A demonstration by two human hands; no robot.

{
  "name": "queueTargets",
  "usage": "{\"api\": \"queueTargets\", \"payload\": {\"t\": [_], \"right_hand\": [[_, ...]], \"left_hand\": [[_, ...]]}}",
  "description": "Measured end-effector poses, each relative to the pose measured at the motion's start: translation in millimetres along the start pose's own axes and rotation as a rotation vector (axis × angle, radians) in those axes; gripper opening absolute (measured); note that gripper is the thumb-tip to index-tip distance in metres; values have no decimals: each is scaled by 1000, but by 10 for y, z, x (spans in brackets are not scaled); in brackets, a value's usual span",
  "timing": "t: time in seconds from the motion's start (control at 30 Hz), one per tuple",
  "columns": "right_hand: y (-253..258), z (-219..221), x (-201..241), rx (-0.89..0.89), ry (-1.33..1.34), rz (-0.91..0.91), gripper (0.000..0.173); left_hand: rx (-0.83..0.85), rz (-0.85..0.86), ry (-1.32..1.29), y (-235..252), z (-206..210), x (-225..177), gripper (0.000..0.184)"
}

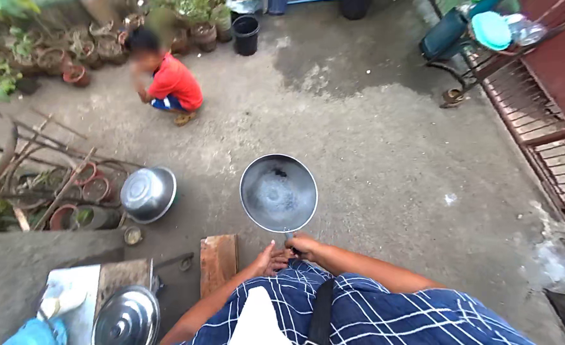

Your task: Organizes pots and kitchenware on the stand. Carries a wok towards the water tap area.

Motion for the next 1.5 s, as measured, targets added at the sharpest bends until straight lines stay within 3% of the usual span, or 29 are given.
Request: {"api": "queueTargets", "payload": {"t": [0.1, 0.2, 0.3, 0.4, 0.47, 0.53, 0.63, 0.73, 0.8, 0.9, 1.0, 1.1, 1.17, 1.2, 1.27, 1.37, 1.5], "right_hand": [[-66, -457, 450, 10, -222, -100, 40], [-130, -822, 981, -20, -322, -283, 47], [-90, -1164, 1572, 32, -388, -407, 51], [-183, -1516, 2251, 284, -466, -511, 70], [-228, -1935, 2722, 366, -481, -553, 63], [-184, -2600, 3202, 291, -432, -613, 52], [82, -4054, 3652, -104, -268, -574, 47], [363, -5550, 3368, -516, -144, -366, 49], [464, -6243, 2960, -602, -138, -179, 51], [373, -6791, 2266, -668, -222, 130, 45], [116, -7032, 1802, -829, -148, 318, 30], [149, -7376, 1610, -877, -10, 444, 30], [312, -7809, 1743, -861, -3, 519, 30], [417, -8128, 1917, -876, -6, 512, 30], [528, -8865, 2722, -938, -19, 386, 30], [627, -9870, 4611, -883, -176, 158, 30], [902, -10919, 6896, -875, -351, -43, 35]], "left_hand": [[64, -57, -187, 476, 486, -752, 77], [28, -106, -257, 787, 690, -1334, 56], [-48, -5, -348, 1065, 586, -1989, 33], [-117, 130, -557, 1138, 378, -2836, 24], [-144, 180, -753, 1294, 39, -3309, 20], [-128, 192, -878, 1479, -314, -3699, 27], [-59, 153, -873, 1668, -696, -4233, 32], [-123, 95, -764, 1696, -833, -4844, 38], [-137, 82, -649, 1778, -876, -5346, 42], [-114, 107, -568, 2090, -852, -6100, 47], [16, 139, -541, 2625, -628, -6928, 52], [191, 114, -645, 3185, -310, -7810, 42], [305, 85, -695, 3518, -204, -8389, 36], [297, 68, -696, 3647, -175, -8688, 35], [224, 17, -741, 3831, -74, -9315, 37], [79, 6, -766, 4079, 37, -10205, 41], [-114, 131, -793, 4490, -73, -11204, 38]]}}
Point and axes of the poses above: each hand's wrist, its own y-axis towards the middle knuckle, its own z-axis out of the palm, x = y × z, the point moved 10 cm from there along y, towards the middle knuckle, and after that the axes turned 5 degrees about x, right-handed, at the moved point
